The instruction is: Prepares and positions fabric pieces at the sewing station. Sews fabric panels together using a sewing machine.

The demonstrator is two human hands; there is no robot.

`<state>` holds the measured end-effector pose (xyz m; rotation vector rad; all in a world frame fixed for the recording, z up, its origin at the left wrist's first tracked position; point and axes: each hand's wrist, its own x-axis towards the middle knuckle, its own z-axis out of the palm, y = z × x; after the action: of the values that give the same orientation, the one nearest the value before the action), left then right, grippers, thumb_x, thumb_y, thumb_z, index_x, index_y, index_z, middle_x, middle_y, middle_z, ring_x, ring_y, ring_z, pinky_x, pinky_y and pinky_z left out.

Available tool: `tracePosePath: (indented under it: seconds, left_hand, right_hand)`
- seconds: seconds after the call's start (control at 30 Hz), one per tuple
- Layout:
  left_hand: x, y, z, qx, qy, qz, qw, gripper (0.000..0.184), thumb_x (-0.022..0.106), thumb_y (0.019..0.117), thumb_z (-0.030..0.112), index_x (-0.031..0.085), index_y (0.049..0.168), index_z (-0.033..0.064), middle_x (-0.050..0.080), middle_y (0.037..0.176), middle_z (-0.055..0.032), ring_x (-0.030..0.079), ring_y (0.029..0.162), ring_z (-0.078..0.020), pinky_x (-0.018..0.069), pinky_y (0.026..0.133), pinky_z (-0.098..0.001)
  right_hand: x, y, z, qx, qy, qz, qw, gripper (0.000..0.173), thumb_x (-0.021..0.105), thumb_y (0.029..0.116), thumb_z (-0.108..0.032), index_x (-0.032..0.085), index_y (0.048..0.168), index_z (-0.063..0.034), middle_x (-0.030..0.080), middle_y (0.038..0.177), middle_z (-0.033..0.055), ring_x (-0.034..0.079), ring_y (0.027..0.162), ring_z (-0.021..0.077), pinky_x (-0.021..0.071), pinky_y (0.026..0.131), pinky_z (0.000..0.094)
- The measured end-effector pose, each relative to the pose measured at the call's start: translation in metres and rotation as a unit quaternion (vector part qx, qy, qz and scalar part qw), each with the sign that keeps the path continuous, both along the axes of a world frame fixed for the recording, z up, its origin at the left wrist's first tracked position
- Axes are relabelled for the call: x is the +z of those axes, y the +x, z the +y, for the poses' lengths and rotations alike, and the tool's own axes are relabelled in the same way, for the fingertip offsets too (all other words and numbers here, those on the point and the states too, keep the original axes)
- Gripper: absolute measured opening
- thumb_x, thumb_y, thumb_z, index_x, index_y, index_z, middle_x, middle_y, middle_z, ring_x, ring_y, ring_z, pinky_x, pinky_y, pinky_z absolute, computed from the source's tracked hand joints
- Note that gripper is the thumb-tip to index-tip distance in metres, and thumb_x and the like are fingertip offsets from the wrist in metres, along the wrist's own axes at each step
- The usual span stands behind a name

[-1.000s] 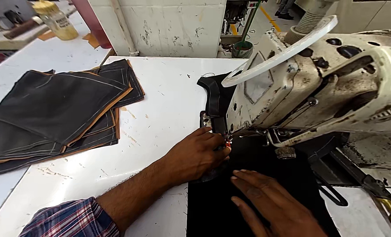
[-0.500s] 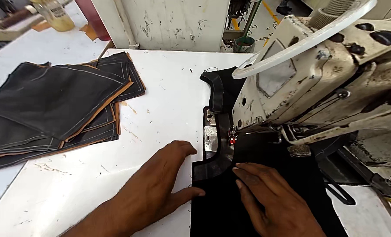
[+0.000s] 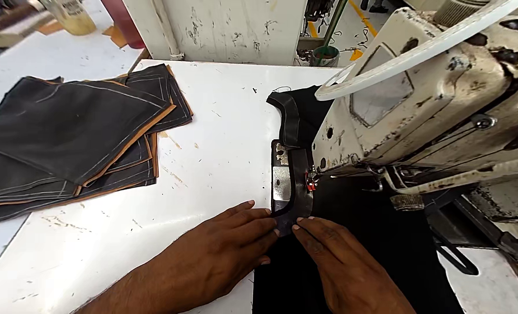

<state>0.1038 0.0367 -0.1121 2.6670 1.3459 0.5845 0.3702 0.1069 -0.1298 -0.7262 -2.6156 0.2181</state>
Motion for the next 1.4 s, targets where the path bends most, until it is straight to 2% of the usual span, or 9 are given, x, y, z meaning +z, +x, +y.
tracePosePath:
  seconds: [0.2, 0.3, 0.37, 0.5, 0.63, 0.73, 0.83, 1.13, 1.4]
  left_hand:
    - [0.005, -0.007, 0.005, -0.015, 0.029, 0.035, 0.999, 0.037, 0.046, 0.1099, 0.035, 0.07, 0.127, 0.0131, 0.067, 0.133, -0.0031, 0.057, 0.134, -0.019, 0.0415, 0.118, -0.0431]
    - [0.005, -0.002, 0.008, 0.04, 0.032, 0.006, 0.999, 0.035, 0.051, 0.1071, 0.04, 0.074, 0.117, 0.0156, 0.07, 0.121, -0.0014, 0.063, 0.123, -0.017, 0.0495, 0.108, -0.0381]
    - [0.005, 0.004, 0.01, 0.093, 0.029, -0.02, 0.995, 0.037, 0.057, 0.1031, 0.045, 0.071, 0.119, 0.0153, 0.07, 0.115, 0.0003, 0.065, 0.113, -0.0133, 0.0527, 0.097, -0.0323]
    - [0.007, 0.009, 0.012, 0.134, 0.002, -0.057, 0.989, 0.042, 0.061, 0.1001, 0.045, 0.062, 0.131, 0.0167, 0.068, 0.12, 0.003, 0.064, 0.109, -0.0086, 0.0533, 0.091, -0.0278]
    - [0.007, 0.006, 0.014, 0.086, -0.011, -0.045, 0.995, 0.033, 0.057, 0.1031, 0.039, 0.067, 0.127, 0.0192, 0.066, 0.127, 0.0035, 0.061, 0.118, -0.0096, 0.0507, 0.098, -0.0294]
    - [0.011, 0.004, 0.022, 0.02, -0.016, -0.038, 0.999, 0.03, 0.05, 0.1077, 0.03, 0.071, 0.123, 0.015, 0.067, 0.13, 0.0002, 0.058, 0.129, -0.0146, 0.0463, 0.113, -0.0351]
    - [0.014, 0.005, 0.042, -0.032, -0.006, -0.016, 0.999, 0.031, 0.048, 0.1079, 0.023, 0.072, 0.124, 0.0112, 0.066, 0.133, -0.0023, 0.056, 0.134, -0.015, 0.0433, 0.117, -0.0331]
    - [0.013, -0.013, 0.09, -0.165, -0.05, 0.07, 0.983, 0.046, 0.041, 0.1098, 0.041, 0.061, 0.145, 0.0184, 0.055, 0.151, -0.0052, 0.043, 0.147, -0.0177, 0.0315, 0.126, -0.0396]
    - [0.009, -0.015, 0.095, -0.173, -0.031, 0.064, 0.982, 0.047, 0.042, 0.1092, 0.044, 0.062, 0.144, 0.0191, 0.056, 0.15, -0.0043, 0.044, 0.147, -0.0165, 0.0319, 0.126, -0.0382]
  right_hand:
    - [-0.002, 0.002, -0.001, 0.006, -0.004, 0.013, 1.0, 0.039, 0.048, 0.0981, -0.002, 0.068, 0.131, -0.0101, 0.067, 0.132, 0.0073, 0.06, 0.128, 0.0251, 0.0465, 0.111, 0.0334]
    - [-0.004, 0.002, -0.001, 0.005, -0.003, 0.022, 1.0, 0.039, 0.049, 0.0979, -0.003, 0.068, 0.131, -0.0106, 0.068, 0.132, 0.0065, 0.06, 0.127, 0.025, 0.0467, 0.11, 0.0339]
    - [-0.004, 0.001, -0.001, 0.005, -0.004, 0.03, 1.0, 0.039, 0.048, 0.0973, -0.002, 0.068, 0.13, -0.0109, 0.068, 0.131, 0.0064, 0.06, 0.127, 0.0248, 0.0468, 0.11, 0.034]
    - [-0.008, 0.001, -0.001, 0.007, -0.002, 0.046, 0.999, 0.039, 0.048, 0.0978, -0.003, 0.069, 0.129, -0.0112, 0.068, 0.131, 0.0069, 0.06, 0.127, 0.0249, 0.0468, 0.11, 0.0343]
    - [-0.008, 0.002, 0.0, 0.007, -0.003, 0.041, 0.999, 0.039, 0.048, 0.0973, -0.003, 0.069, 0.13, -0.0114, 0.068, 0.132, 0.0067, 0.06, 0.127, 0.0246, 0.0472, 0.11, 0.0343]
    - [-0.007, 0.001, -0.001, 0.007, -0.005, 0.045, 0.999, 0.038, 0.049, 0.0976, -0.003, 0.069, 0.129, -0.0105, 0.068, 0.131, 0.0068, 0.06, 0.126, 0.0248, 0.0474, 0.11, 0.034]
    - [-0.003, 0.0, -0.002, 0.002, -0.008, 0.036, 0.999, 0.036, 0.051, 0.0984, -0.004, 0.069, 0.128, -0.01, 0.069, 0.128, 0.0059, 0.062, 0.124, 0.0248, 0.0482, 0.108, 0.0338]
    - [0.001, -0.003, -0.01, -0.019, -0.014, 0.011, 1.0, 0.037, 0.051, 0.1068, -0.03, 0.069, 0.13, -0.0079, 0.068, 0.133, 0.0072, 0.061, 0.129, 0.0259, 0.0445, 0.113, 0.0413]
    - [-0.001, 0.001, -0.004, -0.001, -0.002, 0.009, 1.0, 0.039, 0.049, 0.1076, -0.032, 0.067, 0.132, -0.0087, 0.067, 0.135, 0.0066, 0.059, 0.131, 0.0251, 0.0427, 0.115, 0.0394]
